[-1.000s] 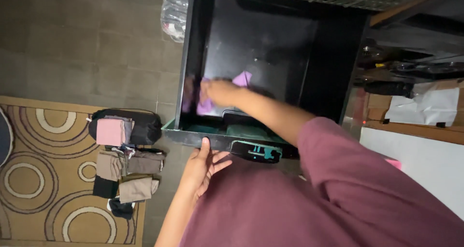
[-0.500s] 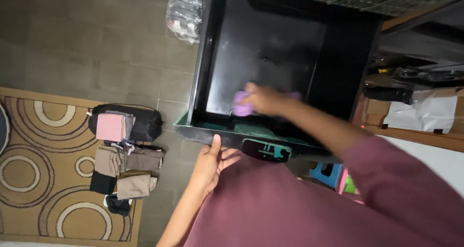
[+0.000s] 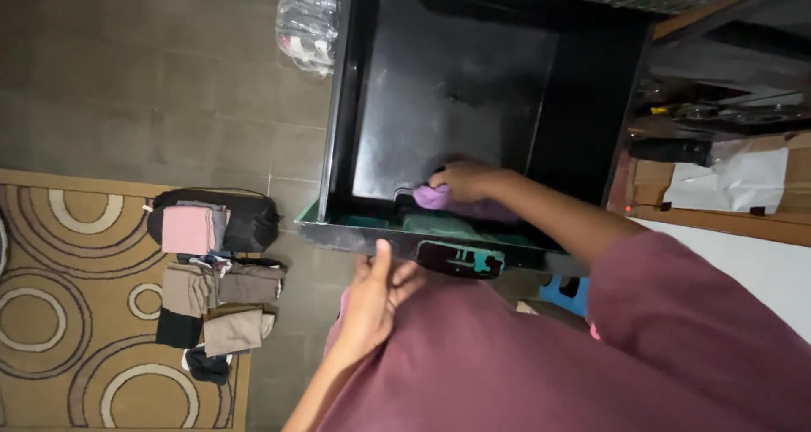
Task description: The person removes folded clothes from a drawer, places them on the floor, and then wipes the inside of the drawer with a purple cloth. The person handles various garments including shirts and pants, stacking them on the floor before cleaning the drawer surface.
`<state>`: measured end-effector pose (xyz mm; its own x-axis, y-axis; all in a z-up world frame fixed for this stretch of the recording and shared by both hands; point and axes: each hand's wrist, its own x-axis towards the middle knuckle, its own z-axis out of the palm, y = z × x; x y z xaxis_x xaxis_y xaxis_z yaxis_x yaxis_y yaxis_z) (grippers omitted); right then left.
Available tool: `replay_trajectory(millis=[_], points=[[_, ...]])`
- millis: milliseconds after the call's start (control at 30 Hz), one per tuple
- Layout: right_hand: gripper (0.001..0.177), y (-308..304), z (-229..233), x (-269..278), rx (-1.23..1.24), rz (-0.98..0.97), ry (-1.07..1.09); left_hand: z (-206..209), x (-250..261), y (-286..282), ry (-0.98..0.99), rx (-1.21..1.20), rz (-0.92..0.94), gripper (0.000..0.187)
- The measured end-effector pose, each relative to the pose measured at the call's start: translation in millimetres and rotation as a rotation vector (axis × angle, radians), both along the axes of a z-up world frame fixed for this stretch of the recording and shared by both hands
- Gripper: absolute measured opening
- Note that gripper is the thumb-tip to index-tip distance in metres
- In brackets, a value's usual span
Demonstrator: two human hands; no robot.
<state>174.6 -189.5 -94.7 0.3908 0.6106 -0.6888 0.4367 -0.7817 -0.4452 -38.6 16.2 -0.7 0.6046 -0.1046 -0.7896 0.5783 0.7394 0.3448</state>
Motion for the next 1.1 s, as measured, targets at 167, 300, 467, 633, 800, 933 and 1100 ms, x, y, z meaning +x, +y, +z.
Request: replay_trajectory(millis=[167, 300, 467, 633, 800, 933, 1100], points=[[0.037, 25, 4, -33, 0.778, -0.136, 0.296, 0, 8, -31, 0.018, -0.348, -0.065, 0.045], [0.031, 6, 39, -44, 0.372, -0.072, 0.155, 23, 21, -24, -0.158, -0.328, -0.093, 0.049], [0.028, -55, 89, -37, 0.498, -0.186, 0.451, 27, 21, -23, -0.110, -0.300, -0.123, 0.059], [0.029, -12, 98, -39, 0.490, -0.278, 0.516, 22, 23, -21, -0.139, -0.254, -0.157, 0.062], [0.034, -43, 127, -30, 0.396, -0.252, 0.656, 17, 15, -25, -0.075, -0.155, -0.115, 0.060], [0.076, -62, 173, -52, 0.414, -0.184, 0.156, 16, 15, -22, -0.063, 0.085, -0.286, 0.060], [0.093, -69, 205, -76, 0.341, -0.216, -0.140, 84, 21, 10, -0.388, 0.947, -1.008, 0.048]])
